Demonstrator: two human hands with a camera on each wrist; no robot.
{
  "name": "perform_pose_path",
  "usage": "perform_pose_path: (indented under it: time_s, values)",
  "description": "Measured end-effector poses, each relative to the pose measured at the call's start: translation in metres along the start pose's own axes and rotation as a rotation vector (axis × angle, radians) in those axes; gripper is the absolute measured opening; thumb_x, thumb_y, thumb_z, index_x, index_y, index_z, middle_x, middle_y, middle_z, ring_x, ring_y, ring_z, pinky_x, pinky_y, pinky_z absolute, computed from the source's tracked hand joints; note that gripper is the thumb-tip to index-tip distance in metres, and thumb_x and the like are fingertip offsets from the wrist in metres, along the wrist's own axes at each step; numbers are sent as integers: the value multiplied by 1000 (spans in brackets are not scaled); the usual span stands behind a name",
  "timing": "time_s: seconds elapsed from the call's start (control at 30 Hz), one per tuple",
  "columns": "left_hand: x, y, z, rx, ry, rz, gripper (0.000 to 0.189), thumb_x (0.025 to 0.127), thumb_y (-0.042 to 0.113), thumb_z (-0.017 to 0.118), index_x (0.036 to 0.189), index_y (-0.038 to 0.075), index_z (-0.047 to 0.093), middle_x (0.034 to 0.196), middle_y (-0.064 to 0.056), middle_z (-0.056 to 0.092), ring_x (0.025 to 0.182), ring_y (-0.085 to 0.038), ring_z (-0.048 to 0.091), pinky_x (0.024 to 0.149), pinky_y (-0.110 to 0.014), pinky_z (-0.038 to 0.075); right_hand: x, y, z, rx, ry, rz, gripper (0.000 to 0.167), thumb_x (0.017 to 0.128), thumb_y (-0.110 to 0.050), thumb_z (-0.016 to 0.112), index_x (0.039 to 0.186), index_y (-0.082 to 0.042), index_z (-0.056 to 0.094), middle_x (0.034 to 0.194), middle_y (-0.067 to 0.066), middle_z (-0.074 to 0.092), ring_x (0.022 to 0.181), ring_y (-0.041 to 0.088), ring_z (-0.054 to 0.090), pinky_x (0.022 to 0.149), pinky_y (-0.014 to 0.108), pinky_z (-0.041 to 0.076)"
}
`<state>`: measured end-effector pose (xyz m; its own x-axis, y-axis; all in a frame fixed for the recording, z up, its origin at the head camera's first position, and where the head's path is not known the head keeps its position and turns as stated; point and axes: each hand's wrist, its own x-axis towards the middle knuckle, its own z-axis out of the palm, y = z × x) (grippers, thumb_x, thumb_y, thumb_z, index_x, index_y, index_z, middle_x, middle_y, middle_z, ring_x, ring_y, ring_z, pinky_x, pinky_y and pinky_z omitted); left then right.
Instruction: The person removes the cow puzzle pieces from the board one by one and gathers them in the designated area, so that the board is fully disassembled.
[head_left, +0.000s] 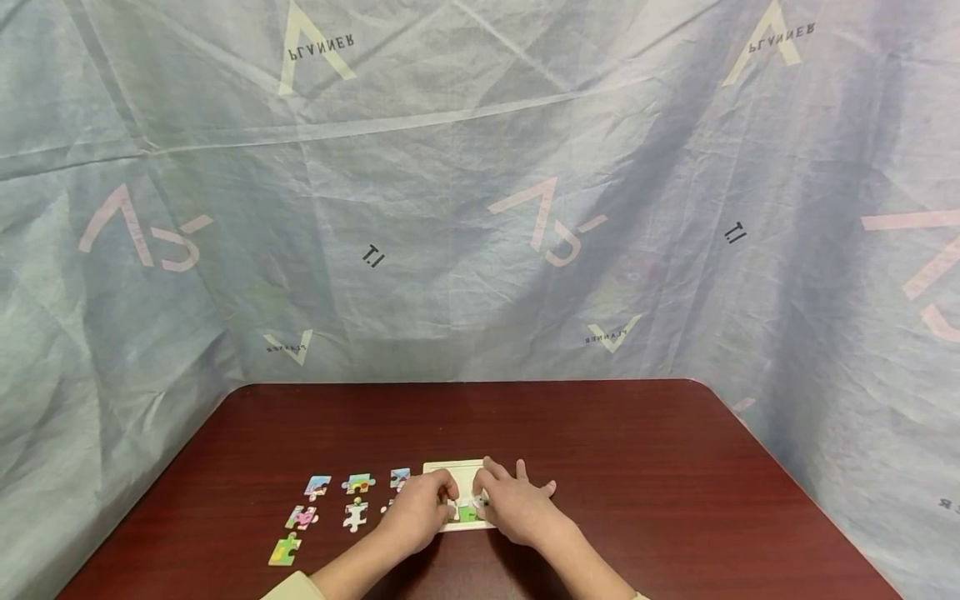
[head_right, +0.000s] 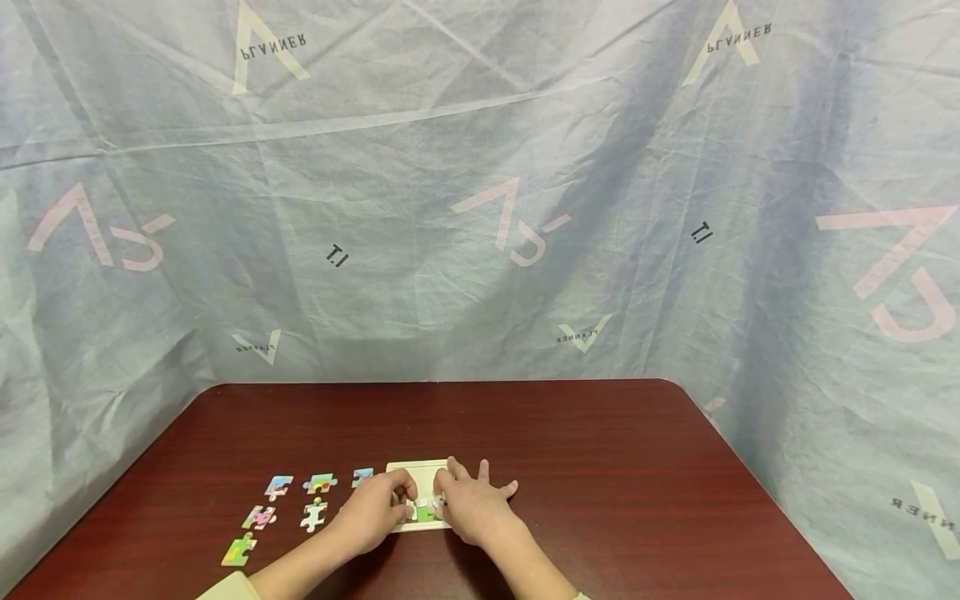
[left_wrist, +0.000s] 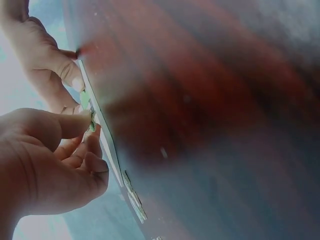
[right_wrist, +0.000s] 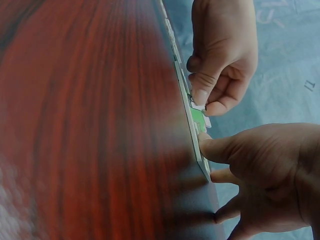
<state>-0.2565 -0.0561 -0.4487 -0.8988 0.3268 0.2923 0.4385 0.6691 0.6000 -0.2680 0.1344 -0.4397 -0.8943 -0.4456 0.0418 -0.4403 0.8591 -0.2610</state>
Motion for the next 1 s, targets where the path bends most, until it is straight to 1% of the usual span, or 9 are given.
perform_pose_path:
  time_s: [0.1,0.2,0.47,0.57,0.73,1.0]
  values:
    - [0,-1,0,-7,33,13,22,79,-6,76,81,11,63,69,8,55,61,-2,46,57,-25,41,0,0,0,-2,-3,1,20,97,-31,69,102,-24,51,153,13,44,131,61,40,77,87,33]
    - [1,-2,0,-17,40,9,20,81,-6,75,81,11,64,70,8,58,62,-2,48,57,-25,43,0,0,0,-4,-6,4,20,97,-31,69,102,-24,51,154,13,43,131,61,40,77,87,33]
    - [1,-3,-2,-64,32,-8,19,82,-5,73,80,12,65,71,8,59,62,-2,49,57,-25,43,0,0,0,1,-4,-2,21,97,-31,69,102,-24,50,154,13,43,131,62,39,77,87,32]
    - [0,-3,-4,-67,33,-17,18,84,-4,72,81,12,65,72,8,59,62,-3,48,57,-25,42,0,0,1,2,3,-6,21,97,-31,69,102,-24,50,154,13,43,130,62,40,76,87,32]
    - [-5,-5,-9,-82,24,-43,14,88,-2,71,85,11,65,75,7,59,63,-3,47,57,-26,42,1,0,1,12,-8,-3,20,97,-31,68,102,-24,50,155,13,42,132,61,38,78,88,31]
    - [-10,-17,-18,-85,28,-66,13,90,0,71,88,12,66,76,8,59,66,-4,50,59,-26,43,0,0,0,20,3,0,20,97,-30,69,101,-25,50,154,13,43,131,62,39,77,88,30]
